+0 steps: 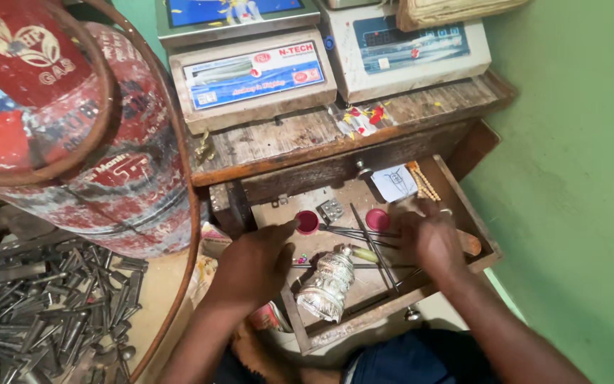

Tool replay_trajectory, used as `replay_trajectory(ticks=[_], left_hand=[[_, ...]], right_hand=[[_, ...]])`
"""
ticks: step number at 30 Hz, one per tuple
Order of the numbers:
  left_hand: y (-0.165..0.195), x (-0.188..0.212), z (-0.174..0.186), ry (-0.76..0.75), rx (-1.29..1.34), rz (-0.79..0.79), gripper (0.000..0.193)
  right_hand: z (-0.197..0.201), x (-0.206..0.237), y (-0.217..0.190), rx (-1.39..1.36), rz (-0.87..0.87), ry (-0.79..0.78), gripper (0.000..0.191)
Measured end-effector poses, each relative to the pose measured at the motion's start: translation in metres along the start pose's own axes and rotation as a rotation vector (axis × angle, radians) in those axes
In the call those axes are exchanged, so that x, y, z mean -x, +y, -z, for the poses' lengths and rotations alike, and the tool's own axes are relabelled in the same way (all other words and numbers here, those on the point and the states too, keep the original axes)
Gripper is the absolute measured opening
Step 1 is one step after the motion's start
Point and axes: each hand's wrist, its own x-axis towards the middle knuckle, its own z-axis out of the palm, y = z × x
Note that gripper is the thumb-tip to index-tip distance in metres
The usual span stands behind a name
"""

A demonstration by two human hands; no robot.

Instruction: The person sits on the floor and uses pliers to adjust a silver-colored metal object. They then pick up small colored beads from a drawer and insert them into the object. The person continues to manipulate the object with pliers and a metal rod, working on its surface.

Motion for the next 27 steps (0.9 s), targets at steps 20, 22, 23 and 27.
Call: replay_trajectory(ticks=[20, 22, 23, 27], left_hand=[[0.017, 0.065, -0.065, 0.191, -0.087, 0.120, 0.041], [0.028, 0.072, -0.078, 0.177, -0.154, 0.191, 0.051], [0.033, 0.076, -0.083, 0.173, -0.180, 0.187, 0.056], [0.052, 0.080, -0.109, 0.185, -0.102, 0.353, 0.081]], right_hand=[[-0.003, -0.024, -0.048, -0.154, 0.107, -0.527, 0.086], [-0.006, -0.026, -0.049, -0.152, 0.118, -0.514, 0.090], [-0.007, -0.027, -0.050, -0.160, 0.120, -0.506, 0.090], [-0.006, -0.031, -0.052, -0.151, 0.084, -0.623, 0.093]])
